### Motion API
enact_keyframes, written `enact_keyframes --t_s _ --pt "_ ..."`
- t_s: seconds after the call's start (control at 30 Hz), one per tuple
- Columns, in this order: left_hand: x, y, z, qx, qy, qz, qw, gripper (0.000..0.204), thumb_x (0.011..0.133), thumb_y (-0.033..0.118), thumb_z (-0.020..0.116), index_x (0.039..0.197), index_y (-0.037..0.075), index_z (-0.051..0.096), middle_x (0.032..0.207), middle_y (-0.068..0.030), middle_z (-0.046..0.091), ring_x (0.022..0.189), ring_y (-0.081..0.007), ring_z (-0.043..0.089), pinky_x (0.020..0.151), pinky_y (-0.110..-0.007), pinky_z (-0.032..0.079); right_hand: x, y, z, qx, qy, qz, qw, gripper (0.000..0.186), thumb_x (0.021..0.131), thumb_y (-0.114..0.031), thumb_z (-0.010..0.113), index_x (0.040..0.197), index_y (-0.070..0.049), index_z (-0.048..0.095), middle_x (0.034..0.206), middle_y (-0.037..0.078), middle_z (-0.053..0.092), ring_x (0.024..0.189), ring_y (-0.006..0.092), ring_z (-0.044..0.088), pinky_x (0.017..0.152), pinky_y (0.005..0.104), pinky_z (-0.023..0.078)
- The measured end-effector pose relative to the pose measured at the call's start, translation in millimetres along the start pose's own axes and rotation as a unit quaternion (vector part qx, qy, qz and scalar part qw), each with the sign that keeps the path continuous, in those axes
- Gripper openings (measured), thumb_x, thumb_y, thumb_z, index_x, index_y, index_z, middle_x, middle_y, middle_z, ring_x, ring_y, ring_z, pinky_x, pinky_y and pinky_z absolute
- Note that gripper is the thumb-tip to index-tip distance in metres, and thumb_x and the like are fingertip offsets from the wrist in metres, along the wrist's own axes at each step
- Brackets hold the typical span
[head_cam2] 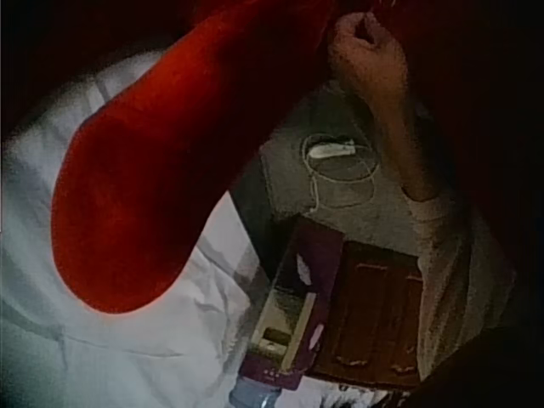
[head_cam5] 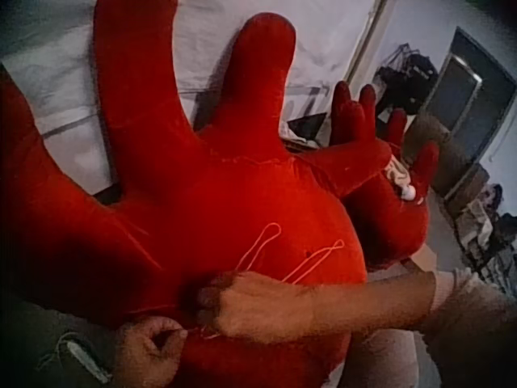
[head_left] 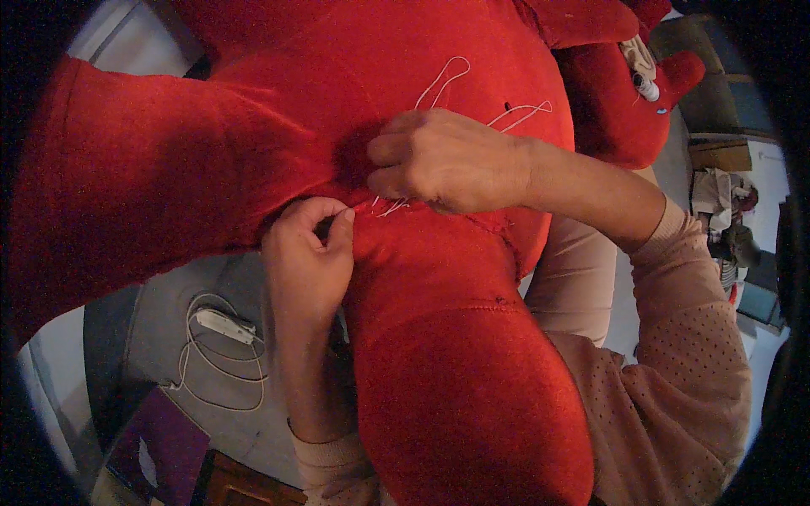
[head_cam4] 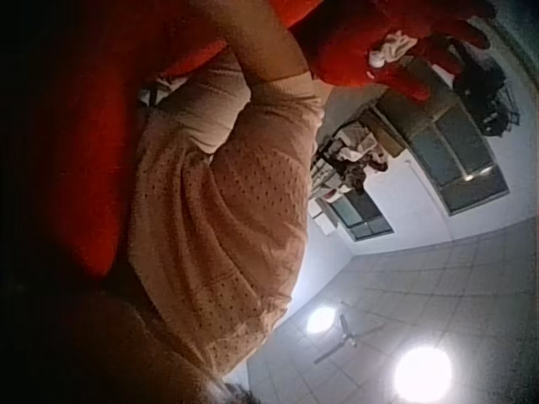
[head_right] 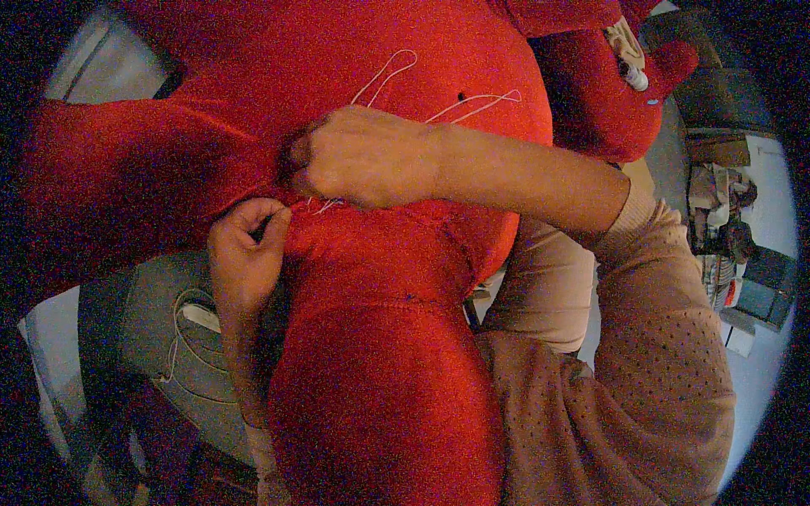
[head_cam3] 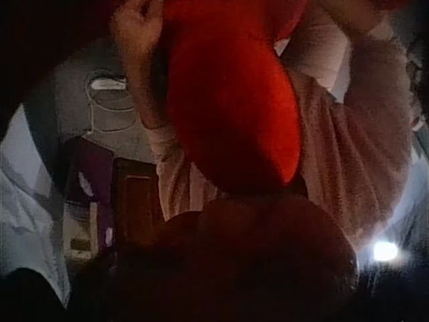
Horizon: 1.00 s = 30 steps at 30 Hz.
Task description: The person hand-sews a large red plush toy using a needle and white thread. They repeatedly insert the needle through the fabric, pull the thread, and adjust the toy's position to continue stitching along a seam.
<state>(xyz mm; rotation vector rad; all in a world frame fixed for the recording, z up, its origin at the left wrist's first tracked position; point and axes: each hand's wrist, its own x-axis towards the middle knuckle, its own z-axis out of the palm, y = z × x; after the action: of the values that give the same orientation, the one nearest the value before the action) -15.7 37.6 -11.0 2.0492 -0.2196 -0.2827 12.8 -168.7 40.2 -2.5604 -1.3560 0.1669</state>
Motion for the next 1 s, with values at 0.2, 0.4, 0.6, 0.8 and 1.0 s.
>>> enact_keyframes --t_s 0.2,0.4,0.6,0.8,1.0 --pt "0 0 1 -0.013 0.008 -0.005 1.000 0.012 0.079 0.009 0.066 0.081 -0.002 0.065 0.078 -0.0187 0.065 0.069 -0.0301 0.064 0.065 -0.037 0.048 4 -2 -7 -0.040 0.001 -0.017 0.999 0.012 0.069 -0.014 0.058 0.072 -0.003 0.052 0.076 0.010 0.052 0.076 0.0297 0.058 0.069 0.0400 0.048" --pt "0 1 1 -0.013 -0.001 -0.002 1.000 0.011 0.080 0.008 0.066 0.082 -0.002 0.066 0.078 -0.0146 0.066 0.070 -0.0232 0.063 0.066 -0.033 0.048 3 -3 -2 -0.077 -0.015 -0.033 0.996 0.013 0.069 -0.015 0.058 0.070 -0.004 0.053 0.076 0.010 0.053 0.075 0.0279 0.058 0.070 0.0385 0.049" --pt "0 3 -1 0.017 -0.023 -0.024 0.999 0.009 0.084 0.008 0.066 0.086 -0.001 0.067 0.081 -0.0067 0.069 0.074 -0.0113 0.061 0.071 -0.027 0.048 6 -3 -4 -0.072 -0.016 -0.041 0.996 0.013 0.067 -0.016 0.059 0.068 -0.004 0.053 0.075 0.009 0.054 0.076 0.0269 0.059 0.070 0.0378 0.049" --pt "1 0 0 0.012 -0.025 -0.021 0.999 0.010 0.084 0.008 0.066 0.086 -0.001 0.067 0.080 -0.0060 0.068 0.073 -0.0106 0.060 0.070 -0.026 0.048 7 -2 10 -0.072 -0.041 -0.046 0.996 0.014 0.067 -0.015 0.060 0.068 -0.003 0.053 0.073 0.010 0.054 0.075 0.0270 0.059 0.070 0.0384 0.049" --pt "2 -3 1 0.022 -0.016 -0.003 1.000 0.010 0.084 0.008 0.066 0.085 -0.001 0.067 0.079 -0.0053 0.068 0.072 -0.0105 0.060 0.069 -0.026 0.048 0 23 16 0.240 0.044 0.003 0.970 0.007 0.067 0.005 0.059 0.074 0.002 0.058 0.070 0.014 0.058 0.069 0.0289 0.060 0.063 0.0374 0.047"
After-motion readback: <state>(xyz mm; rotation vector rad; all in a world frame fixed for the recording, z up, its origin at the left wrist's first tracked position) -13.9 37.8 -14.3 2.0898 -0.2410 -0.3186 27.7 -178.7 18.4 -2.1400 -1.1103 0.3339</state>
